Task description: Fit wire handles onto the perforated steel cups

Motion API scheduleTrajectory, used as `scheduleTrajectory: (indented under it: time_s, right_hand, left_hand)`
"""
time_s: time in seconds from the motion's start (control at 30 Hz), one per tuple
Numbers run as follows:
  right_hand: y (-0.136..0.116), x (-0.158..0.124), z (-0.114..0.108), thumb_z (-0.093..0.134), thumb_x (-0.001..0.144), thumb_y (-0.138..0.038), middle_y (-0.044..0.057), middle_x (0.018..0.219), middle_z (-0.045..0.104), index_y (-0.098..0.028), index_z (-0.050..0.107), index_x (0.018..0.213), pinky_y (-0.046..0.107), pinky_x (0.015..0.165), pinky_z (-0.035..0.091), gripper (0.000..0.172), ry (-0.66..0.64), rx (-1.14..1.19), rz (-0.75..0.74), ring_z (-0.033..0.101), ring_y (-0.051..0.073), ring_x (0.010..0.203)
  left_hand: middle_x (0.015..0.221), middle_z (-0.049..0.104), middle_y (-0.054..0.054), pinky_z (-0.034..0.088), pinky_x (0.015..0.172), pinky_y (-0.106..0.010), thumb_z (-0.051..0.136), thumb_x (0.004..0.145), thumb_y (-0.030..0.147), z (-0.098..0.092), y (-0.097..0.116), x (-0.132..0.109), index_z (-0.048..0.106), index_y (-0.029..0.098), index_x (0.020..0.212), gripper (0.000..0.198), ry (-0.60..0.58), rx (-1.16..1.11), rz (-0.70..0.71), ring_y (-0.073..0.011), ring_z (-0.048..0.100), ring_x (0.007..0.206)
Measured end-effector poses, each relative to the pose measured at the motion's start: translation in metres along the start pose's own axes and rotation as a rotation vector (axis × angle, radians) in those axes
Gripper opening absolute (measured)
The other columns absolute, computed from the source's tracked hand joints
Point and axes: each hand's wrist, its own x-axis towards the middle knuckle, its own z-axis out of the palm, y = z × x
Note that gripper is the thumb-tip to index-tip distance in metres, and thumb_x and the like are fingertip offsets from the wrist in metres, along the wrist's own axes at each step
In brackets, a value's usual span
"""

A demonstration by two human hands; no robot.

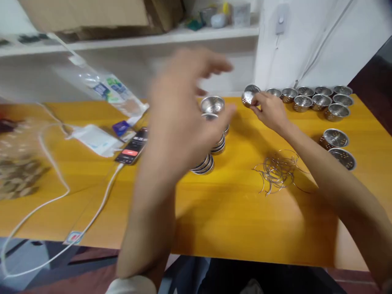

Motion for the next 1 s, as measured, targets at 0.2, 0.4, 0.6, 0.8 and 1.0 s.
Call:
scheduleTrajectory:
  time_s: [0.2,0.4,0.6,0.8,1.0]
  right_hand:
    - [-0.055,-0.081,-0.079,0.061,0.113,-0.052,0.005,0.098,0.071,-0.028,0.072,0.107,0.039,0.079,0.055,0.027,0.209,0.329,-0.262,0.065,0.022,0.085]
    - [-0.062,-0.103,-0.097,0.056,0.116,-0.058,0.006,0.103,0.072,-0.022,0.069,0.100,0.034,0.070,0.044,0.041,0.049,0.314,-0.410,0.058,0.016,0.076]
    - [-0.057,-0.106,-0.102,0.052,0.117,-0.056,0.005,0.088,0.064,-0.020,0.066,0.091,0.033,0.063,0.028,0.046,-0.003,0.169,-0.512,0.047,0.014,0.067]
    - [-0.060,-0.107,-0.099,0.053,0.117,-0.048,0.003,0.081,0.055,-0.021,0.064,0.079,0.034,0.068,0.035,0.048,-0.020,0.358,-0.509,0.049,0.016,0.072]
    - [-0.046,-0.099,-0.095,0.035,0.110,-0.084,0.003,0.075,0.051,-0.026,0.051,0.073,0.037,0.067,0.048,0.071,0.030,0.959,-0.136,0.053,0.019,0.069]
  left_hand:
    - [0.167,0.048,-0.018,0.048,0.129,-0.062,0.088,0.092,0.038,0.094,0.001,0.005,0.033,0.030,0.172,0.097,-0.120,-0.131,0.002,-0.0426,0.051,0.157]
    - [0.157,0.062,-0.016,0.050,0.125,-0.063,0.087,0.092,0.042,0.084,-0.010,-0.003,0.036,0.028,0.169,0.094,-0.256,-0.305,0.008,-0.0436,0.061,0.146]
    - [0.144,0.071,-0.015,0.058,0.111,-0.054,0.074,0.092,0.019,0.071,-0.004,-0.007,0.051,0.025,0.159,0.071,-0.493,-0.387,0.152,-0.0354,0.072,0.129]
    - [0.151,0.070,-0.014,0.061,0.111,-0.052,0.077,0.088,0.020,0.066,-0.008,-0.005,0.049,0.029,0.164,0.081,-0.518,-0.399,0.136,-0.0365,0.072,0.135]
    - [0.161,0.065,-0.010,0.057,0.122,-0.059,0.073,0.088,0.024,0.054,-0.004,-0.010,0.049,0.031,0.165,0.080,-0.416,-0.341,0.147,-0.0371,0.065,0.145]
